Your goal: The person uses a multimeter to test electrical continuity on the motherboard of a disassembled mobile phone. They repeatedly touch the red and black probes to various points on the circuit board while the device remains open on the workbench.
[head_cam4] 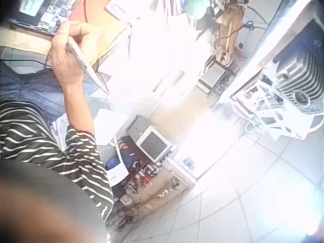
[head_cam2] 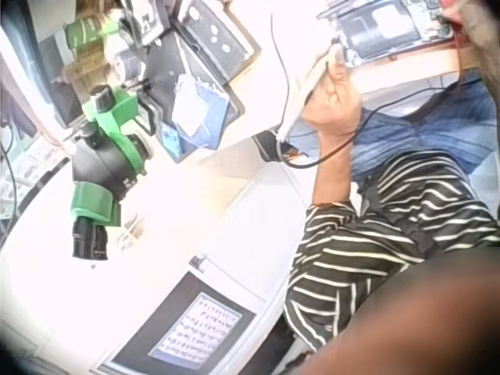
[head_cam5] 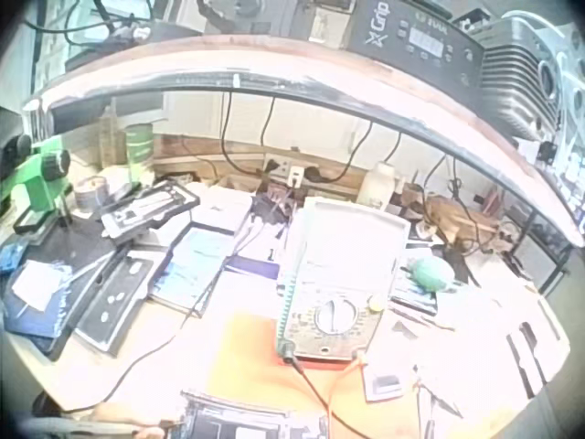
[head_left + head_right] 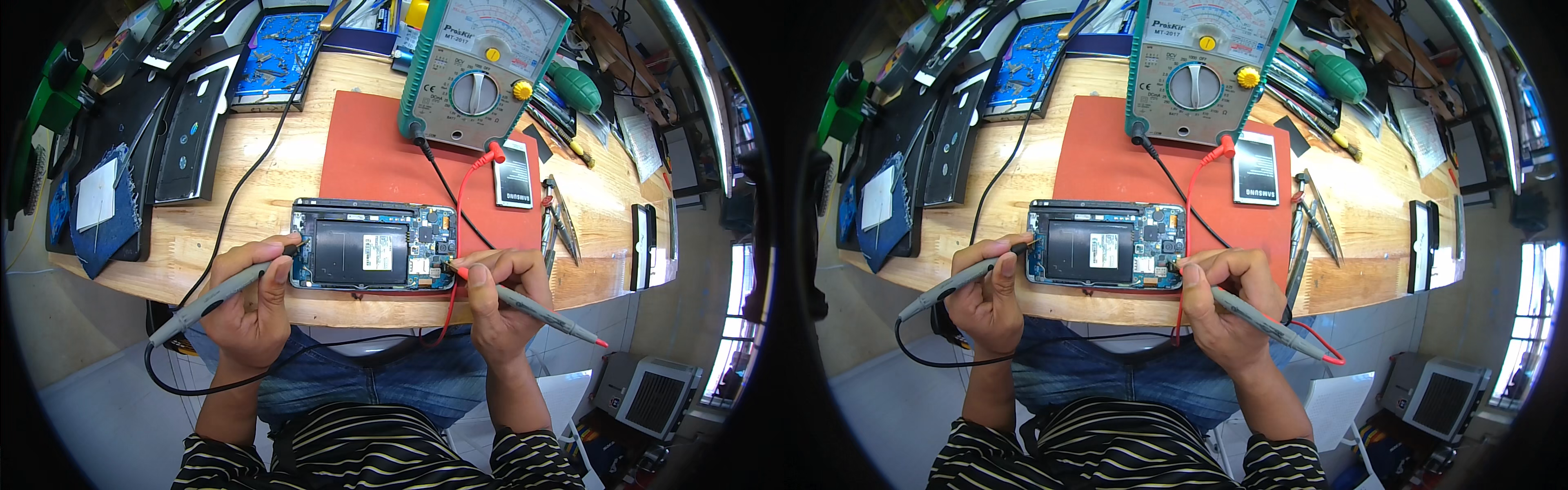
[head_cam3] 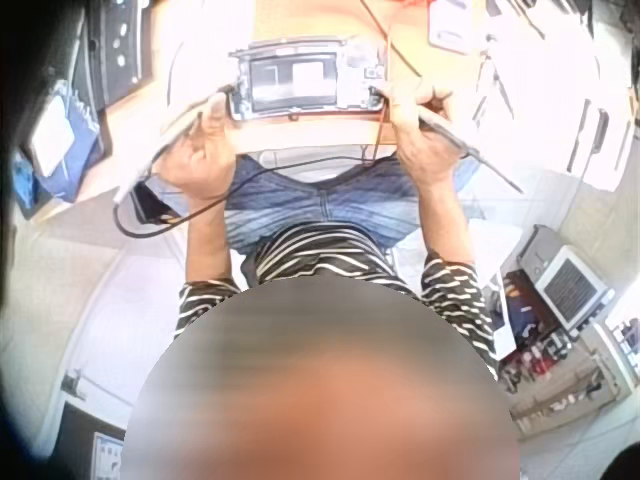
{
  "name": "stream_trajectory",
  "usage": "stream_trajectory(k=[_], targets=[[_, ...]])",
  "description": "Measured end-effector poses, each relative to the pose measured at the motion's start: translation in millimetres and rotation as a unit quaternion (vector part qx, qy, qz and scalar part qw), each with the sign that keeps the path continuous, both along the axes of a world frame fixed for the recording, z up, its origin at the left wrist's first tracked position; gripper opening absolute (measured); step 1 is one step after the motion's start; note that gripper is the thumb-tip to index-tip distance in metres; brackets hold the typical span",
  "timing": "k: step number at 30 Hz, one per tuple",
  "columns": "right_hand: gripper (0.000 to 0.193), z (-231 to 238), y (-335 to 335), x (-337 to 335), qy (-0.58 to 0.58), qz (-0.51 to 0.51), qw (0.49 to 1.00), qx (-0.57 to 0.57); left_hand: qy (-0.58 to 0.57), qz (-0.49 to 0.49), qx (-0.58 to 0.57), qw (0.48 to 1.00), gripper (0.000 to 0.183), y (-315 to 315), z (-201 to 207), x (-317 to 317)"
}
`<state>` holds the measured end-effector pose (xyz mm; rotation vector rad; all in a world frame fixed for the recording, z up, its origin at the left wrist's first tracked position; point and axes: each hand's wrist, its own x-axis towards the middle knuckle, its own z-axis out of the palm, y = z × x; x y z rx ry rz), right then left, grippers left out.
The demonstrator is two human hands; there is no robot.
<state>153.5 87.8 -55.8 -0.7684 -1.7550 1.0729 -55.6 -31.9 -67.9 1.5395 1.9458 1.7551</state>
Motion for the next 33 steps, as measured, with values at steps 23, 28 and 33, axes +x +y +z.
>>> stream_trajectory(k=[23,28,33], targets=[[0.016,0.7,0.2,0.2,0.005,-0.002,1.000,0.004,-0.022,-0.008,-0.007,1.000,0.011,0.1,2.5,2.0],[0.017,0.5,0.2,0.7,-0.001,0.000,1.000,0.009,-0.020,-0.009,-0.010,1.000,0.011,0.0,2.6,1.9],[0.017,0.1,0.3,0.5,0.000,0.000,1.000,0.009,-0.016,-0.008,0.009,1.000,0.015,1.0,-0.3,0.8]])
